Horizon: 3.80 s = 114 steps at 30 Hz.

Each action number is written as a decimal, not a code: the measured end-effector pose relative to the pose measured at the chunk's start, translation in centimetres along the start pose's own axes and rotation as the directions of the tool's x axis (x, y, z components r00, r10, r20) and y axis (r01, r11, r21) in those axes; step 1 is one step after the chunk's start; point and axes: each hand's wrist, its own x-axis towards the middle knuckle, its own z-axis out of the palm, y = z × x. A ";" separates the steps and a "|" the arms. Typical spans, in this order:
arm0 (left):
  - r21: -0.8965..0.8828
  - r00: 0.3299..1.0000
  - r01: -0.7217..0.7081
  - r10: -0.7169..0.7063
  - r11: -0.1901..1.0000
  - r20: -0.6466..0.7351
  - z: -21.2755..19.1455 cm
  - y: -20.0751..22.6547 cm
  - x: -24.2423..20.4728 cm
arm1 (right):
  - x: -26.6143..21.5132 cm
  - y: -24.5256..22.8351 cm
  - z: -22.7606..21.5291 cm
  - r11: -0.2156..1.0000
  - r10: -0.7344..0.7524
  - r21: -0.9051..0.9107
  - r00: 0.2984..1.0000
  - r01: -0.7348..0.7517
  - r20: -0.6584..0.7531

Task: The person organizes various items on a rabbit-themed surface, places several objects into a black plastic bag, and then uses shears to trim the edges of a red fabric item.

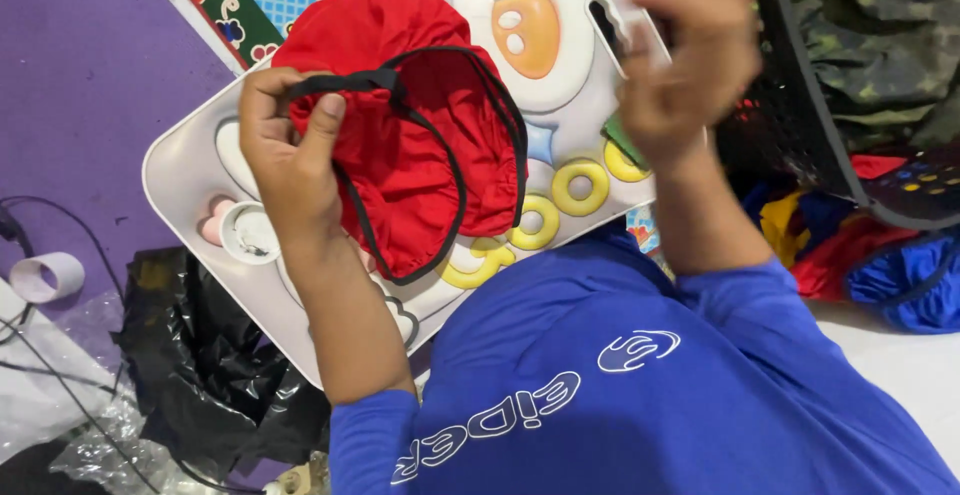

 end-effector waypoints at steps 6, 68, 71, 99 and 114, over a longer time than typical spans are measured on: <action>-0.048 0.997 -0.045 0.042 0.998 -0.063 -1.4 1.1 -0.1 | -6.7 6.3 -7.5 0.877 0.390 0.260 0.915 -0.403 0.101; -0.260 0.983 -0.183 0.185 0.948 -0.020 -1.2 3.8 0.5 | -13.7 13.3 -9.8 0.710 0.675 -0.486 0.689 -0.509 0.265; -0.276 0.986 -0.164 0.163 0.947 -0.026 -1.1 3.7 0.5 | -10.7 9.4 -8.6 0.721 0.384 -0.688 0.874 -0.081 0.299; 0.184 0.844 -0.515 0.533 0.837 -0.060 0.9 4.2 -0.2 | -6.2 -5.9 2.0 0.952 0.296 -0.087 0.823 -0.292 0.485; 0.131 0.849 -0.510 0.522 0.850 -0.081 1.3 5.3 -0.5 | -7.2 -5.5 1.7 0.914 0.356 0.012 0.817 -0.405 0.454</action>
